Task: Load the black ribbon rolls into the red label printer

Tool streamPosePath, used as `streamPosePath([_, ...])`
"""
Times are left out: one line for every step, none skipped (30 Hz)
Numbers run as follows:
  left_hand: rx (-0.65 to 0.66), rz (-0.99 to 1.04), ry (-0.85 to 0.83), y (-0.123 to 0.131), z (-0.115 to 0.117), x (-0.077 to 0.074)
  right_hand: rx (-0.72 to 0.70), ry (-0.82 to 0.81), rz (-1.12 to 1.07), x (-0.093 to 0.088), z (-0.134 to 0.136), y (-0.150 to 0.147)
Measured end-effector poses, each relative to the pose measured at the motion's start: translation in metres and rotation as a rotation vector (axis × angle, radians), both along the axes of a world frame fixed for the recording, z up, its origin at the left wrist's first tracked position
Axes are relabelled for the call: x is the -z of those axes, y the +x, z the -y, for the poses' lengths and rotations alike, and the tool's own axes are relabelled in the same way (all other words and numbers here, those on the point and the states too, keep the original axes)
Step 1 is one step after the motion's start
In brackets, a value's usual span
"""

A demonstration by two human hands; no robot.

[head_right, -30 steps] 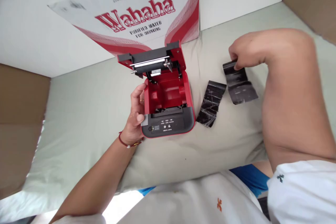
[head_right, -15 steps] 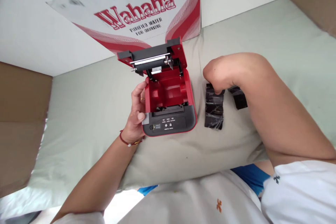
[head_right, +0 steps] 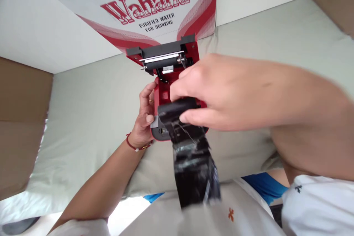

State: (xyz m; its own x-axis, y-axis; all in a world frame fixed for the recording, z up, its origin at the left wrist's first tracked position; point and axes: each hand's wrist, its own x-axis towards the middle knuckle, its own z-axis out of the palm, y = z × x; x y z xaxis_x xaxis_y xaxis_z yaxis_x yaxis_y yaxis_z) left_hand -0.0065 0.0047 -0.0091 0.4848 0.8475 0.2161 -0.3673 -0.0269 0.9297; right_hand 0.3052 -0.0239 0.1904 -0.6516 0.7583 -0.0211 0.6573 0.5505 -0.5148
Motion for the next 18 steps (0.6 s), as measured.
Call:
streamPosePath([-0.003, -0.003, -0.001, 0.001, 0.001, -0.001, 0.021, 0.009, 0.051, 0.008, -0.009, -0.014])
streamPosePath([-0.006, -0.008, -0.005, 0.002, 0.001, -0.002, 0.068, 0.032, 0.095, 0.016, -0.015, -0.027])
streamPosePath([-0.009, -0.011, -0.009, 0.003, 0.002, -0.003, 0.129, 0.055, 0.147, 0.024, -0.018, -0.038])
streamPosePath([-0.011, -0.012, -0.011, 0.004, 0.002, -0.005, 0.19, 0.076, 0.188, 0.031, -0.019, -0.047])
streamPosePath([-0.012, -0.009, -0.011, 0.005, 0.003, -0.006, 0.243, 0.097, 0.221, 0.037, -0.019, -0.053])
streamPosePath([-0.011, -0.003, -0.01, 0.006, 0.003, -0.007, 0.285, 0.11, 0.251, 0.041, -0.018, -0.057])
streamPosePath([-0.009, 0.005, -0.011, 0.007, 0.003, -0.007, 0.318, 0.121, 0.278, 0.045, -0.017, -0.059])
streamPosePath([-0.005, 0.013, -0.01, 0.007, 0.003, -0.007, 0.342, 0.128, 0.302, 0.047, -0.016, -0.06])
streamPosePath([-0.004, 0.019, -0.007, 0.008, 0.003, -0.006, 0.361, 0.134, 0.321, 0.048, -0.016, -0.06])
streamPosePath([-0.006, 0.018, -0.004, 0.008, 0.003, -0.005, 0.371, 0.136, 0.338, 0.047, -0.016, -0.06])
streamPosePath([-0.009, 0.013, 0.002, 0.008, 0.002, -0.004, 0.374, 0.134, 0.353, 0.046, -0.017, -0.06])
streamPosePath([-0.015, 0.009, 0.009, 0.008, 0.002, -0.003, 0.372, 0.127, 0.368, 0.045, -0.018, -0.061])
streamPosePath([-0.019, 0.007, 0.015, 0.007, 0.002, -0.002, 0.374, 0.119, 0.386, 0.042, -0.018, -0.063])
streamPosePath([-0.019, 0.007, 0.017, 0.007, 0.002, -0.001, 0.375, 0.108, 0.406, 0.04, -0.018, -0.065])
streamPosePath([-0.016, 0.008, 0.015, 0.006, 0.002, 0.0, 0.382, 0.097, 0.423, 0.038, -0.017, -0.067])
streamPosePath([-0.011, 0.009, 0.011, 0.006, 0.002, 0.0, 0.394, 0.091, 0.432, 0.036, -0.017, -0.07])
streamPosePath([-0.007, 0.007, 0.006, 0.005, 0.002, 0.0, 0.407, 0.084, 0.436, 0.036, -0.016, -0.072])
streamPosePath([-0.004, 0.004, 0.005, 0.005, 0.002, 0.0, 0.418, 0.08, 0.431, 0.036, -0.015, -0.075])
